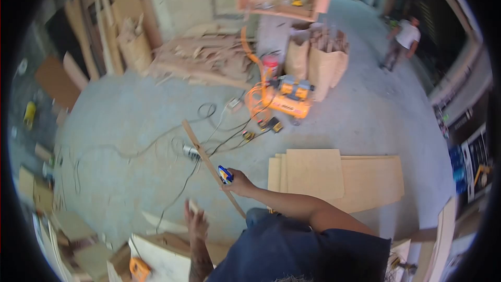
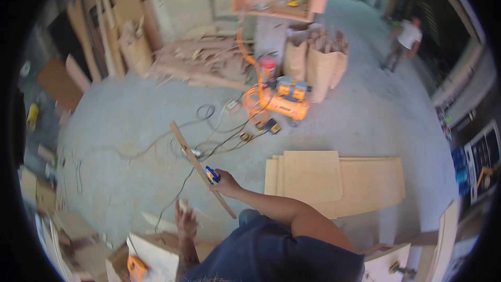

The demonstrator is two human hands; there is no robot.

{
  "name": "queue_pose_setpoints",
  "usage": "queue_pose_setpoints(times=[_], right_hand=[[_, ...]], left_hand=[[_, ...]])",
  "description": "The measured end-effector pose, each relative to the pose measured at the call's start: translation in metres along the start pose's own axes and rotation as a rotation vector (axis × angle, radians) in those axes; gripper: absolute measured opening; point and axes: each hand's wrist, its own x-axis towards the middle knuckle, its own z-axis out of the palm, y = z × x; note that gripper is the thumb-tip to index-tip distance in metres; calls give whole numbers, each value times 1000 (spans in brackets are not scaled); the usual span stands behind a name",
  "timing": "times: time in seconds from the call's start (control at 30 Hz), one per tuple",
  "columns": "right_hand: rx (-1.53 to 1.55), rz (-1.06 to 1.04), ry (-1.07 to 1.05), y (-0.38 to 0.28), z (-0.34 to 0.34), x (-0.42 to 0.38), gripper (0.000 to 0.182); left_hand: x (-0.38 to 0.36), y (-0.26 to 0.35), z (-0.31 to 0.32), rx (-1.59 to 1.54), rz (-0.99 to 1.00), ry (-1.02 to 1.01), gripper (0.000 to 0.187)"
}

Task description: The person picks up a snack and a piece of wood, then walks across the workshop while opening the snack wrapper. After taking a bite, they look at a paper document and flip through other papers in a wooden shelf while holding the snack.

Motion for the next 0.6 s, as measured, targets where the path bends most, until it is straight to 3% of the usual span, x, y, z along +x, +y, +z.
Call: queue_pose_setpoints(times=[0.03,0.1,0.3,0.37,0.4,0.47,0.53,0.6], right_hand=[[-79,-21,-93,-18,12,5,49],[-79,-33,-163,-39,33,17,50],[-85,-43,-325,-37,46,106,61],[-132,-25,-441,-43,35,148,61],[-125,-124,-351,-32,39,168,58],[-124,-106,-317,-11,30,218,56],[-124,-120,-228,20,13,254,52],[-101,-67,-172,46,-27,289,53]], left_hand=[[25,15,13,129,56,-116,69],[61,36,33,60,-22,-243,63],[138,33,62,-102,-83,-119,34],[183,25,57,-199,-50,-167,30],[204,22,54,-228,-73,-49,30],[247,10,38,-310,-82,134,33],[286,-6,-23,-358,-122,364,29],[303,-14,-101,-316,-158,470,20]])
